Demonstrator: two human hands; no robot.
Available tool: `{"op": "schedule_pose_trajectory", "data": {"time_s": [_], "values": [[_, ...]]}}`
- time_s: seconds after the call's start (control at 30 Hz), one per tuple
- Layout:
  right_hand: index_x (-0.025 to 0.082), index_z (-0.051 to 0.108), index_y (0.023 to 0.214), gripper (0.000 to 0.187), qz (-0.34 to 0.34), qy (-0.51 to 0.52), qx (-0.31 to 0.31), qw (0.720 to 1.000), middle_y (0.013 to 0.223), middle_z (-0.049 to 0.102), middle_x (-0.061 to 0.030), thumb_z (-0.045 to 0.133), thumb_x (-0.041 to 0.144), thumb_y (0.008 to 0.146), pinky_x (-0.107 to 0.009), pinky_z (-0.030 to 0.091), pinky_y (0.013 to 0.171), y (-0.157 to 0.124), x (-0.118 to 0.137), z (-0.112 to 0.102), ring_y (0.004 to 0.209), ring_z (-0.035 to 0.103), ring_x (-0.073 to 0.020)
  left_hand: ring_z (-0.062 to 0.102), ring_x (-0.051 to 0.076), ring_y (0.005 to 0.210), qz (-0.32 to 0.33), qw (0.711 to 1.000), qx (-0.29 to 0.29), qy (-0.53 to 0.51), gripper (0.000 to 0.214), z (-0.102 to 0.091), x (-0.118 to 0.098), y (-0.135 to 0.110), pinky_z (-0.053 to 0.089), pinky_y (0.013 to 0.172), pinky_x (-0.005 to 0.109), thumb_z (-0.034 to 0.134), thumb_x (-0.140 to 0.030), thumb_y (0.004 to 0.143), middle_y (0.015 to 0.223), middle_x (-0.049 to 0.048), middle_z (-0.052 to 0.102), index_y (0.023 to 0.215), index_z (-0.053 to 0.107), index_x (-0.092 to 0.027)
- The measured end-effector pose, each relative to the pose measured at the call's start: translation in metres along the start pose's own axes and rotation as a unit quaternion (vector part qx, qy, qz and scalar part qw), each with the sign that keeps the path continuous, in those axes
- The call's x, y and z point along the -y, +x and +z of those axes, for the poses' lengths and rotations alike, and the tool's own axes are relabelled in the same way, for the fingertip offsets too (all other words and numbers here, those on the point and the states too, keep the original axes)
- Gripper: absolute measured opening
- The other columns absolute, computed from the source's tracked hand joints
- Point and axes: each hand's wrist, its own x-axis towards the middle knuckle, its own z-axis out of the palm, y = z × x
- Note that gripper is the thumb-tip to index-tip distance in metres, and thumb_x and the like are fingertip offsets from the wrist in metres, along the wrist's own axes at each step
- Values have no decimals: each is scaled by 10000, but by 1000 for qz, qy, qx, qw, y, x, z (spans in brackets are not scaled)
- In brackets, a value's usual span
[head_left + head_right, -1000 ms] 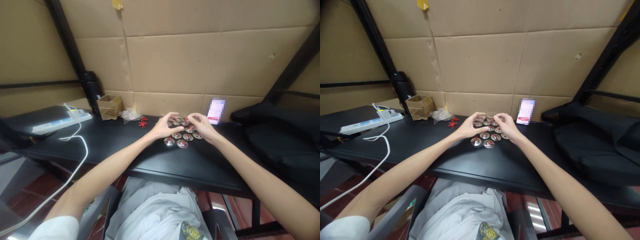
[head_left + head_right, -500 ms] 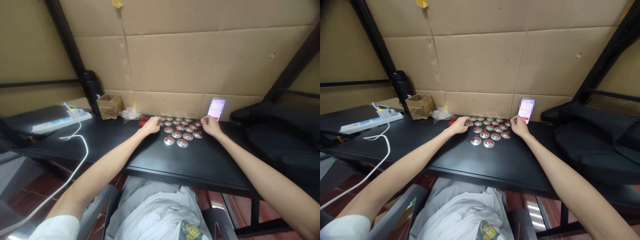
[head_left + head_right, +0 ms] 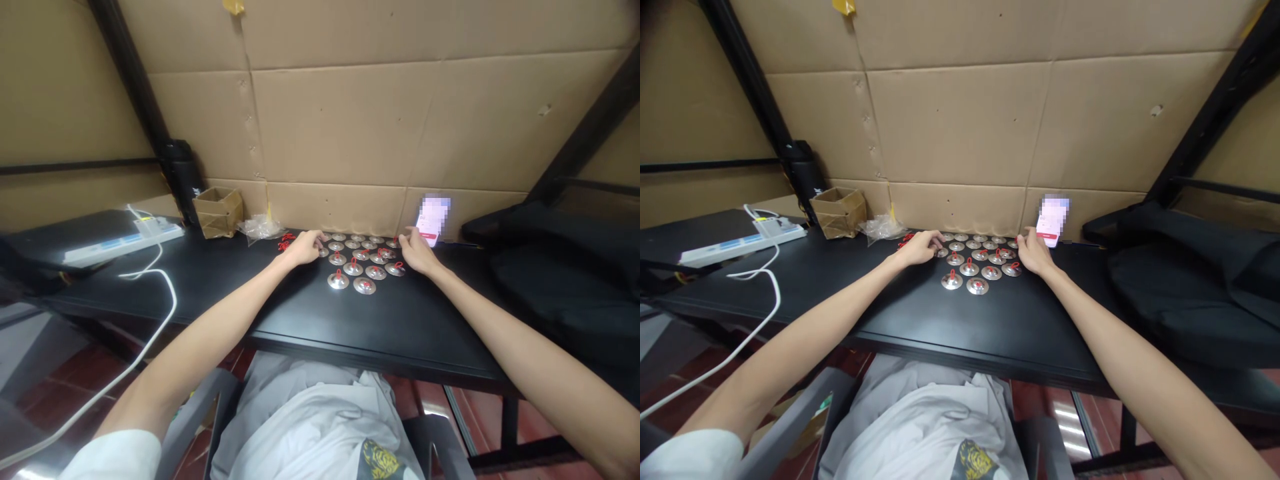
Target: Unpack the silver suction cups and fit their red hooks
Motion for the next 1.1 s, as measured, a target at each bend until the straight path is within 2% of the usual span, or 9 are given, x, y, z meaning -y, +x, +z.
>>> {"op": "schedule_pose_trajectory", "data": {"time_s": [0.23,0.33,0.4,0.5,0.6,0.7,0.87,0.93,1.1], "values": [[99,403,1634,693,6,-3,26,1000,1549,617,-265,342,529,1095,-585,367,1258,-4,10,-5,1525,510,-426,790,243,1029,-7,999,36,38,482,-12,-2,-2,618,936,335,634,14,741,1080,94,828,1165,762,-176],[139,508,1583,625,-47,8,10,999,1508,665,-222,361,504,1098,-573,400,1238,-10,24,-6,1470,565,-405,769,248,1079,-21,995,-4,102,489,-30,5,-1,596,977,346,649,9,749,1135,89,820,1173,774,-200],[201,645,1467,553,-103,17,19,994,1457,712,-171,377,520,1101,-557,424,1221,-19,43,-4,1404,616,-382,764,256,1066,-61,987,-21,144,449,-44,14,-1,595,959,345,685,-14,745,1126,95,819,1140,792,-201],[260,748,1353,510,-199,61,65,976,1414,748,-122,441,573,1094,-553,399,1244,-41,82,5,1365,642,-360,768,252,931,-141,973,17,183,277,-60,30,-1,602,854,323,785,-87,726,988,90,822,979,814,-195],[282,702,1438,491,-282,78,110,950,1493,708,-92,431,536,1117,-607,206,1337,-65,121,19,1442,597,-327,756,213,815,-180,968,52,169,173,-66,39,-2,580,750,272,833,-110,715,835,52,801,865,808,-193],[205,601,1544,536,-333,-8,146,931,1607,611,-131,336,456,1152,-593,85,1366,-73,155,35,1538,507,-297,754,203,807,-182,970,52,152,112,-65,35,-2,565,748,255,834,-104,750,801,53,794,821,804,-185],[76,420,1659,618,-259,-119,208,936,1675,498,-245,380,404,1137,-577,204,1337,-57,195,61,1586,444,-360,765,214,859,-167,979,13,116,110,-64,23,-2,568,797,272,745,-97,858,903,94,825,897,820,-168],[65,464,1622,596,-223,-150,228,936,1624,545,-277,437,383,1119,-560,299,1286,-53,200,67,1532,508,-395,770,223,887,-155,983,2,99,155,-64,22,-1,570,817,282,715,-78,862,945,110,832,932,825,-160],[170,711,1171,268,-268,-145,193,933,1274,757,-190,582,385,1076,-562,337,1218,-60,186,62,1264,674,-348,756,236,845,-147,984,1,103,173,-63,23,-2,566,791,293,700,-36,795,893,109,821,835,810,-163]]}}
